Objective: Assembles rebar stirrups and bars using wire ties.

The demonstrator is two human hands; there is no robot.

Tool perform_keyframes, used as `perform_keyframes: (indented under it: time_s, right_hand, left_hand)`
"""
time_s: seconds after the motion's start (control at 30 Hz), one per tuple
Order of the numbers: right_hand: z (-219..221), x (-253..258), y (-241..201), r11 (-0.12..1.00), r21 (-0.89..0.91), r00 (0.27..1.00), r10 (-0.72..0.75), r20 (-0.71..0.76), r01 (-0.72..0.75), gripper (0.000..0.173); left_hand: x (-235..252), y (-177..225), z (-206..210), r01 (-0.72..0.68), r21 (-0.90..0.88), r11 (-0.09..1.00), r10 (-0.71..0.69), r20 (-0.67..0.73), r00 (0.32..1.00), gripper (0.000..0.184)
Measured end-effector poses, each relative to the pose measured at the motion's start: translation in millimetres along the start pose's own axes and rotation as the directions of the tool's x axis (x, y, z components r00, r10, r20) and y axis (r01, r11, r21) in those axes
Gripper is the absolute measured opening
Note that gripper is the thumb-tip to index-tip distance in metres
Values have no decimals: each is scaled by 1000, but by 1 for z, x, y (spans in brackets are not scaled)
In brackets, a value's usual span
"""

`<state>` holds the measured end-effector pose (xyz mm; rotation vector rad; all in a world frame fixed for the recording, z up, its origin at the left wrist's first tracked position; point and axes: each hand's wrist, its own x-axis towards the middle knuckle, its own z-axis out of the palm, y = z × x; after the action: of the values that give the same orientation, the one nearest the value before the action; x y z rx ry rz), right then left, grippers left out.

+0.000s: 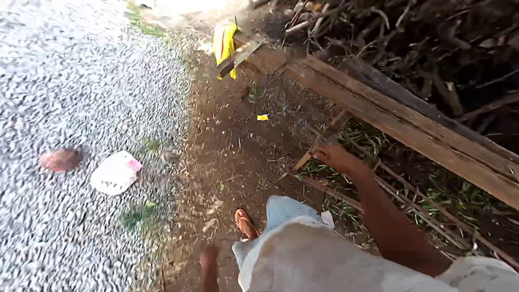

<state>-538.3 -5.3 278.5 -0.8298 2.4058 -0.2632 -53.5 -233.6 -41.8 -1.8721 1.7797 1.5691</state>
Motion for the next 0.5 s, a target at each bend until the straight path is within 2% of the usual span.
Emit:
perform_keyframes:
  time_s: [0.03,0.1,0.17,0.23,0.33,0.4,0.43,0.5]
  right_hand:
    - [-4,6,-4,999,34,1000,17,-11,-16,37]
    - [-1,20,-4,996,58,995,69,-76,-65,33]
    - [-3,39,-4,991,59,981,125,-145,-118,31]
    - [-11,63,-8,986,115,968,142,-208,-120,30]
    - [-22,94,-8,962,249,923,190,-335,-107,31]
    - [-29,130,5,939,306,882,271,-386,-154,34]
    - [-29,148,13,923,330,867,320,-381,-196,35]
    - [-26,171,20,871,417,818,428,-385,-260,35]
  left_hand:
    - [37,53,-28,-80,-39,996,78,-41,996,44]
    - [81,176,-71,-226,-83,971,223,-43,974,48]
    - [105,293,-86,-400,-88,912,399,-25,916,45]
    - [113,389,-81,-533,-121,838,537,5,843,41]
    - [111,488,-38,-646,-118,754,657,134,742,37]
    - [104,541,3,-744,31,667,708,282,647,35]
    - [101,559,23,-804,125,581,724,371,581,34]
    - [87,589,58,-915,226,333,765,503,403,34]
